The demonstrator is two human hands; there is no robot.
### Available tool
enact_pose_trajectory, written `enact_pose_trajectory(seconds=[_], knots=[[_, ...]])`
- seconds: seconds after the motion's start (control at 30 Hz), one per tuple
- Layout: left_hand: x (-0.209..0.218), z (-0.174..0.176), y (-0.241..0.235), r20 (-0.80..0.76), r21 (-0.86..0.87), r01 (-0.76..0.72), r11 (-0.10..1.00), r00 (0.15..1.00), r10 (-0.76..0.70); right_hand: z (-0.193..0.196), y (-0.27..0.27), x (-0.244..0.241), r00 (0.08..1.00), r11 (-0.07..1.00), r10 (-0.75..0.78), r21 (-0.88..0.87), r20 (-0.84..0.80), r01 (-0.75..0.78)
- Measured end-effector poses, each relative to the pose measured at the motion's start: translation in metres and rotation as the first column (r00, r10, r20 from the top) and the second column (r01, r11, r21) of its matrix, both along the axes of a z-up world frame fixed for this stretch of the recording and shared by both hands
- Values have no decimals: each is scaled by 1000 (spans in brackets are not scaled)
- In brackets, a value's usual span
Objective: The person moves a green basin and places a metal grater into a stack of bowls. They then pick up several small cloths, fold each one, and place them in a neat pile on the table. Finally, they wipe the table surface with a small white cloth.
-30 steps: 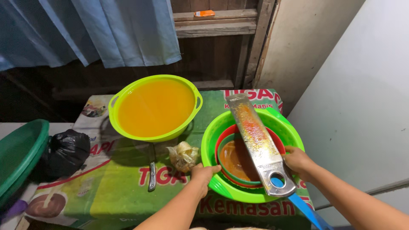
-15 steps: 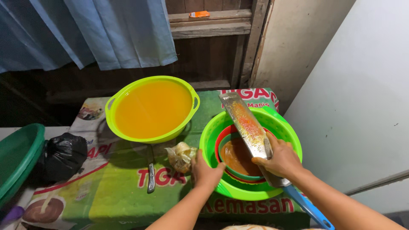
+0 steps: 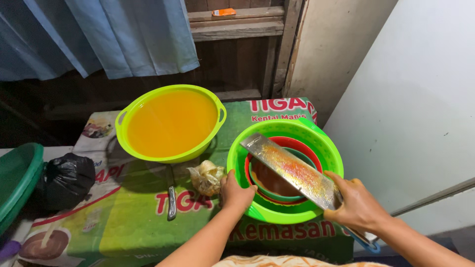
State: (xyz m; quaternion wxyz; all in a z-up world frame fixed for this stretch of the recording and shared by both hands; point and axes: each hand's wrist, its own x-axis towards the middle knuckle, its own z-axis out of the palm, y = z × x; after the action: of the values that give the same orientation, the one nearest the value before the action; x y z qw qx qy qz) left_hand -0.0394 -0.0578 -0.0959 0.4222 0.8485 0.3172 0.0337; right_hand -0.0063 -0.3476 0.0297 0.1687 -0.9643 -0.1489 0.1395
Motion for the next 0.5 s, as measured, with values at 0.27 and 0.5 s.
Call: enact_pose_trajectory(seconds=[0.27, 0.5], knots=[[0, 2, 2, -56, -25, -7, 1000, 998, 5, 6, 10, -2, 998, 997, 60, -55, 30, -58], [-7, 2, 5, 66, -48, -37, 998, 997, 41, -27, -16, 45, 971, 990, -137, -1, -198, 139]])
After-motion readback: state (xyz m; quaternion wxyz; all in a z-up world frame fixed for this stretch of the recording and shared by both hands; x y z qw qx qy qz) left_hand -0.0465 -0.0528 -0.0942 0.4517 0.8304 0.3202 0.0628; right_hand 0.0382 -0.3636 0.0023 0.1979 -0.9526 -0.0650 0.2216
